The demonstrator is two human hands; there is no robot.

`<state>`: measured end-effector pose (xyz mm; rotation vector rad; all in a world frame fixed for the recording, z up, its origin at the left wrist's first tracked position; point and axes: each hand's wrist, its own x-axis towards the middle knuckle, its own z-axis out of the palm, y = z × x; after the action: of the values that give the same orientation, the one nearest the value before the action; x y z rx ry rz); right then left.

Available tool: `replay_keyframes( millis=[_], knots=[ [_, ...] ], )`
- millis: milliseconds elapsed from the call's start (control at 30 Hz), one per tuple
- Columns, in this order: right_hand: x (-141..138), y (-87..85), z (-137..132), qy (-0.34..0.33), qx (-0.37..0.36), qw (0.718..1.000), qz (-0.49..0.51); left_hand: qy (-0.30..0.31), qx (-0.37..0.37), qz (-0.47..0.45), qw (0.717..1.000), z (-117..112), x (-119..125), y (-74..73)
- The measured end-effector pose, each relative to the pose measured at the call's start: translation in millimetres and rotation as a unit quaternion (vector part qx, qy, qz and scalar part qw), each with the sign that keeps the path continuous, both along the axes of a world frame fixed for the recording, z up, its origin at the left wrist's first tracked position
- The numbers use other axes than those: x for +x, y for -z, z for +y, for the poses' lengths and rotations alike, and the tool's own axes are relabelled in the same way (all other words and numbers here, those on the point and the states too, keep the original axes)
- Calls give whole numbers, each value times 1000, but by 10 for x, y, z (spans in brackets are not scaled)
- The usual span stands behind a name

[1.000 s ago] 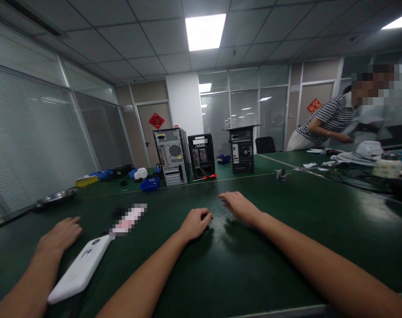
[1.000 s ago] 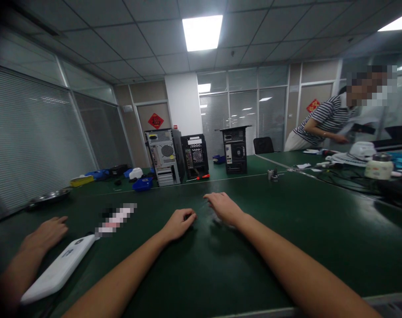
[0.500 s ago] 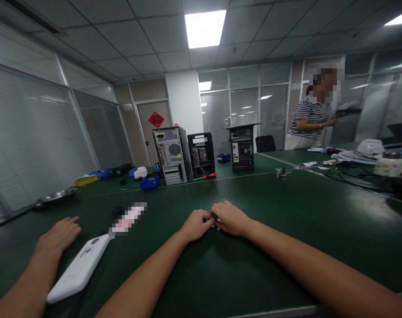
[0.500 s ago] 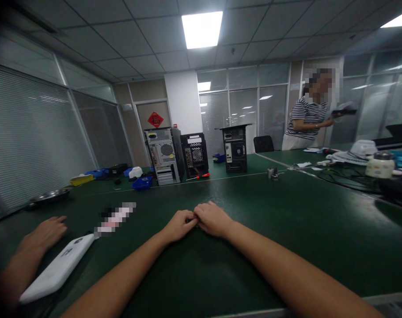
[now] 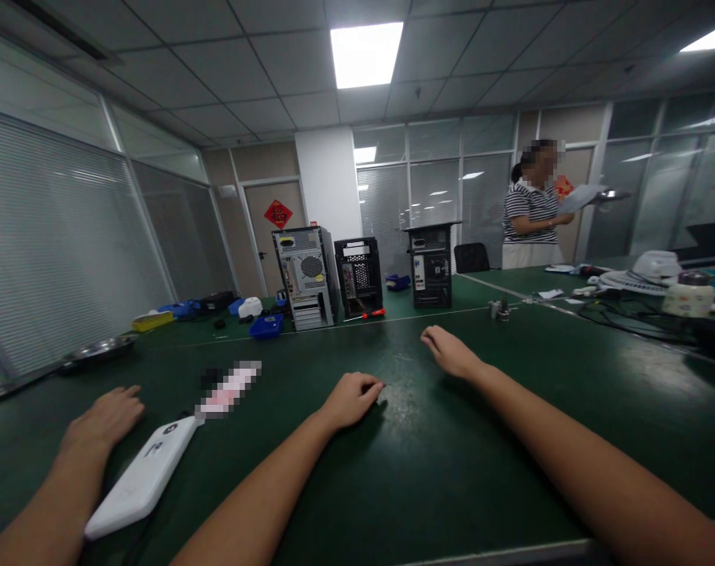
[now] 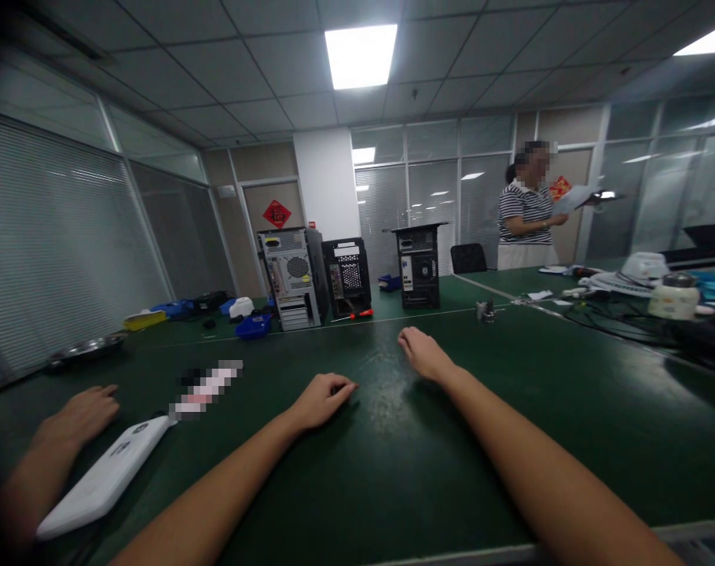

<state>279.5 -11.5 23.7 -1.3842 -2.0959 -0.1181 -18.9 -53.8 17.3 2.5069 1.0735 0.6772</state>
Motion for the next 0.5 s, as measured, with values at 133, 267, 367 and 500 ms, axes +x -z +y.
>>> replay_keyframes(
  millis=[133,267,367,500],
  knots=[
    [711,170,186,134,-69,987,61,3,-14,-8,1000,10,-23,9],
    [1220,331,232,241,-90,957,134,0,-28,-10,1000,15,-28,9],
    [1384,405,264,281,-99,938,176,1,-32,-11,999,21,-24,17],
    [1439,430,314,298,-96,929,197,-3,-31,-9,999,24,-17,25]
  ],
)
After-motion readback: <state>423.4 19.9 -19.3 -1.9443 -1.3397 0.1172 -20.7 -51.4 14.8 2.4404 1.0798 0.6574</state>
